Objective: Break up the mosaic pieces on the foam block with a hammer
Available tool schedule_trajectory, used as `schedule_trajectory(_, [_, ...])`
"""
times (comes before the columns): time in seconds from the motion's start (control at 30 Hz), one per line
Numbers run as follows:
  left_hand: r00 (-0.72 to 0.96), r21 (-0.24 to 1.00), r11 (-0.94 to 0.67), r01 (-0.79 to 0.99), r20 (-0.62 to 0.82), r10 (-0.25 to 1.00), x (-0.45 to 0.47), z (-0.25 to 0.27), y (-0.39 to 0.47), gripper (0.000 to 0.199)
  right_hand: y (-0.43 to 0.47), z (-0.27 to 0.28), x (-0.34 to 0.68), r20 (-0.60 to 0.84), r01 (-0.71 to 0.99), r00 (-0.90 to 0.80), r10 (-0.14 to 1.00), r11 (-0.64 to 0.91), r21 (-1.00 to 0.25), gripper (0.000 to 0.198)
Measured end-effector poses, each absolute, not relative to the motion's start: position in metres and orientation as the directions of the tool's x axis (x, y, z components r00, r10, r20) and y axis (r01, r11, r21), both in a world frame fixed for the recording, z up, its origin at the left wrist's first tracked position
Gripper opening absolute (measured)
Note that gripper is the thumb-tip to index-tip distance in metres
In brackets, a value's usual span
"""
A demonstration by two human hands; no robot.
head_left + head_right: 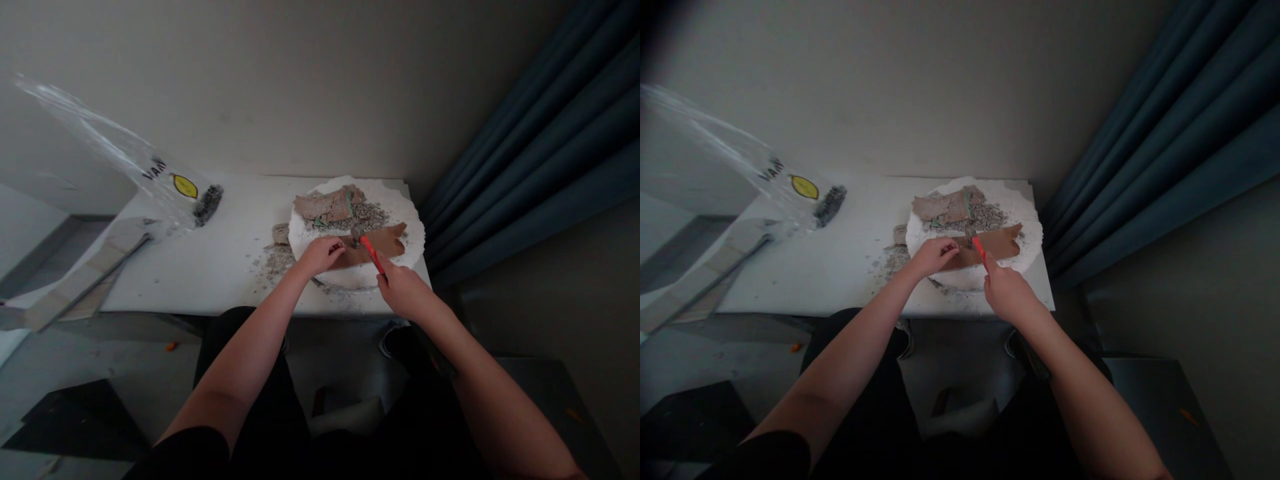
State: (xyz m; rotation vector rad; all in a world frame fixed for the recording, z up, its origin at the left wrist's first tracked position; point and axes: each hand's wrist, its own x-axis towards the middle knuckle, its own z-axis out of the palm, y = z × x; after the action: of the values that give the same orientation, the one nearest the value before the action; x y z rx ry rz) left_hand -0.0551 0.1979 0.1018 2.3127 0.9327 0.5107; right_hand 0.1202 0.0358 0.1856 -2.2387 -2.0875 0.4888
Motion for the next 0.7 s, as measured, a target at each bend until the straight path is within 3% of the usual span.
schedule_trajectory(0.47, [0.683,0.618,-0.623,0.48,0.183,0.707,-0.055,0.097,0.199,0.019,0.034,0.19,0.119,-0.196,0.965,0.042,0.98,-0.091,-0.247,0.06])
schedule_trajectory(0.7, [0.677,0.626,-0.63,0.46,0.212,0.705,-0.057,0.094,0.201,0.023,0.017,0.213,0.112,-0.103,0.938,0.023,0.994,-0.057,-0.342,0.059])
